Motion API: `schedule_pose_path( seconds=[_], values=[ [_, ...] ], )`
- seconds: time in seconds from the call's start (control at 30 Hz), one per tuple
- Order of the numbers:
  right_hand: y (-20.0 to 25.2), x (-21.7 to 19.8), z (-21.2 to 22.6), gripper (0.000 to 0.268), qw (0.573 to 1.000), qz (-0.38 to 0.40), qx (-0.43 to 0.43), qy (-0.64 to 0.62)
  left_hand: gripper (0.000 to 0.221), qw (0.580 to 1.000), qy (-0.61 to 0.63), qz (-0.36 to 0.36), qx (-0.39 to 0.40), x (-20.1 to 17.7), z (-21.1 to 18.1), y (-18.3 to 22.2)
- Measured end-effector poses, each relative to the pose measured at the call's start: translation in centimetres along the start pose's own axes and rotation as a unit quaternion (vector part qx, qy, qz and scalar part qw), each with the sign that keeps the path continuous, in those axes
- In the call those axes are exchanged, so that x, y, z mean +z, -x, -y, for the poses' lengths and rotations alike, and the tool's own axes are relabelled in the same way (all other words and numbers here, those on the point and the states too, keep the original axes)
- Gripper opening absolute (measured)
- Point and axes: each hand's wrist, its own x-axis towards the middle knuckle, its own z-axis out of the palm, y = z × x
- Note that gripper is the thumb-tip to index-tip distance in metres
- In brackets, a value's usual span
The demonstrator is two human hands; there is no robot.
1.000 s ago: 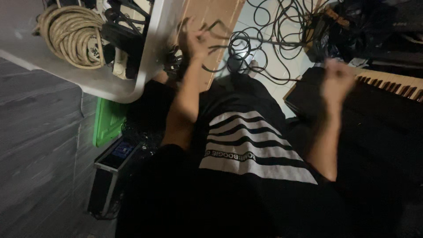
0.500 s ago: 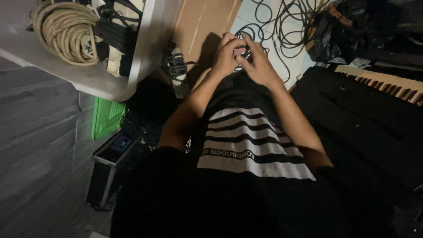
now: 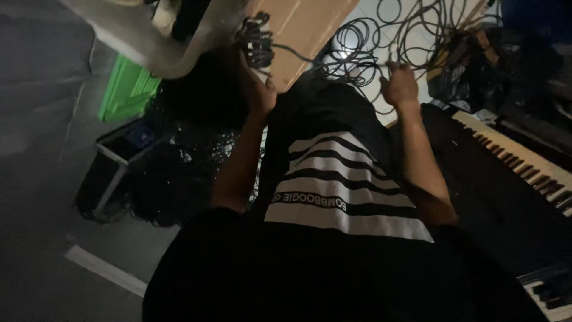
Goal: The person coils various black power and extension cables by hand, securing some with their own plugs or integrated ties, and places the coiled cables into a plastic storage bin.
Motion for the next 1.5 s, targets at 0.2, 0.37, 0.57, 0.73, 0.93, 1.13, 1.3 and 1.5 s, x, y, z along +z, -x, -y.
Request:
schedule_pose_path(
  seconds=[0.2,0.37,0.57,0.73,0.93,1.13,1.3,1.5],
  values=[
    [-3.8,3.8,10.1,0.062,0.956,0.045,-0.276,-0.087,0.098,0.976,-0.096,0.046,-0.189,2.0,-0.8,-1.7],
    [-8.4,9.2,14.7,0.068,0.963,0.072,-0.26,0.017,0.1,0.943,-0.088,0.107,-0.303,1.0,-4.9,-3.9],
    [-10.4,13.7,12.8,0.034,0.953,-0.024,-0.298,0.043,0.106,0.906,0.043,0.18,-0.381,-1.1,-6.6,-5.2],
    [-5.7,8.4,11.4,0.026,0.946,0.19,-0.214,-0.155,0.099,0.93,0.007,0.164,-0.33,-0.9,-7.4,-5.0],
    [4.4,-1.4,11.9,0.031,0.967,0.148,-0.147,-0.144,0.089,0.936,-0.143,0.151,-0.282,0.4,-7.5,-7.2],
    [7.9,-10.1,13.3,0.037,0.971,-0.032,-0.231,0.046,0.045,0.921,-0.243,0.283,-0.109,3.5,-11.3,-7.7],
    [4.2,-16.6,8.9,0.05,0.945,-0.143,-0.289,0.062,0.04,0.868,-0.216,0.266,0.358,3.9,-16.1,-7.8],
    [-3.4,-11.0,0.5,0.059,0.973,0.007,-0.134,-0.19,0.044,0.815,0.036,0.302,0.493,-2.0,-23.5,-6.5]
  ],
)
